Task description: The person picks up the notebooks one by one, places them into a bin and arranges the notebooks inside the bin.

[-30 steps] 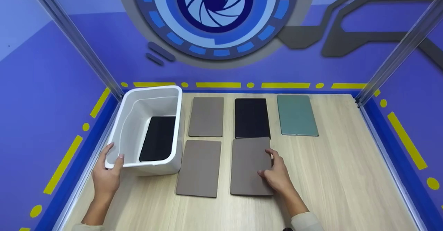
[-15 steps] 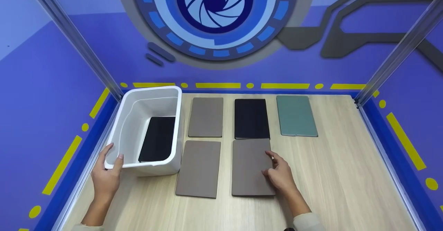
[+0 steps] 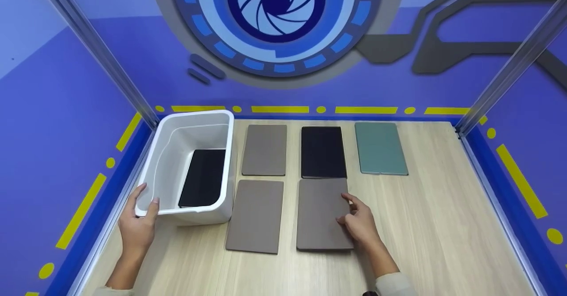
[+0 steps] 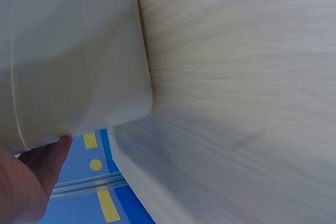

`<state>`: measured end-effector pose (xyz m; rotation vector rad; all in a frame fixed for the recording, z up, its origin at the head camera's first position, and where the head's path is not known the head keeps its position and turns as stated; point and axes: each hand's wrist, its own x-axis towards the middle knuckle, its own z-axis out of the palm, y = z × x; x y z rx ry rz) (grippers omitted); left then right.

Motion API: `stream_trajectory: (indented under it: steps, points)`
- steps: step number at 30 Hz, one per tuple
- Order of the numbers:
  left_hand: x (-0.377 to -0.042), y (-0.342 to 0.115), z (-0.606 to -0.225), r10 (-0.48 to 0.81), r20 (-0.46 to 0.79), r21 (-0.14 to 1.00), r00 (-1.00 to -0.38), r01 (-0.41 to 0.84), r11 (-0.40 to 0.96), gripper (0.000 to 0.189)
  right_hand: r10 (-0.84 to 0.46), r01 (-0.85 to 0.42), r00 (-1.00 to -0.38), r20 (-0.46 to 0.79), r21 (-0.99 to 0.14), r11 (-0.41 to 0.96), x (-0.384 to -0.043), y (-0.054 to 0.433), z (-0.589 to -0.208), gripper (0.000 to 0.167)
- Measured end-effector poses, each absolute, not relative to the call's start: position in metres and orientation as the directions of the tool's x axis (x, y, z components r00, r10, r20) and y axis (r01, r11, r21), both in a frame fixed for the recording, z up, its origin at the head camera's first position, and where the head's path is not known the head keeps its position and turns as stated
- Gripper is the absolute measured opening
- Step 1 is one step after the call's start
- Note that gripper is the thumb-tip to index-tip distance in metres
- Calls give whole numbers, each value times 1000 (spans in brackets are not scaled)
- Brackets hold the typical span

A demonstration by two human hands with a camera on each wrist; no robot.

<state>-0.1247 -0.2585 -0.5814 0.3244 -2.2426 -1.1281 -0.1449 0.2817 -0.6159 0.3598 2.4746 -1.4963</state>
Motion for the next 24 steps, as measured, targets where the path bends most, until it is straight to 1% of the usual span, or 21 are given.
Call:
stream_trajectory:
  steps: [4,10,16,24]
  points:
    - [-125,-258,-582,-458,410,787,-789,52,615,56,98,347,-935,-340,-828,440,-144,282,-615,77]
    - [-125,-259,-583,-453,415,783,-789,56,620,57,81,340,-938,-338,-842,419,-145,287,-614,72]
    - [-125,-259,-581,-442,419,781,-793,66,622,56,67,372,-926,-373,-860,349,-145,290,-614,72]
    - [-125,-260,-583,-450,413,779,-792,51,625,57,74,400,-914,-400,-854,333,-144,291,-614,71]
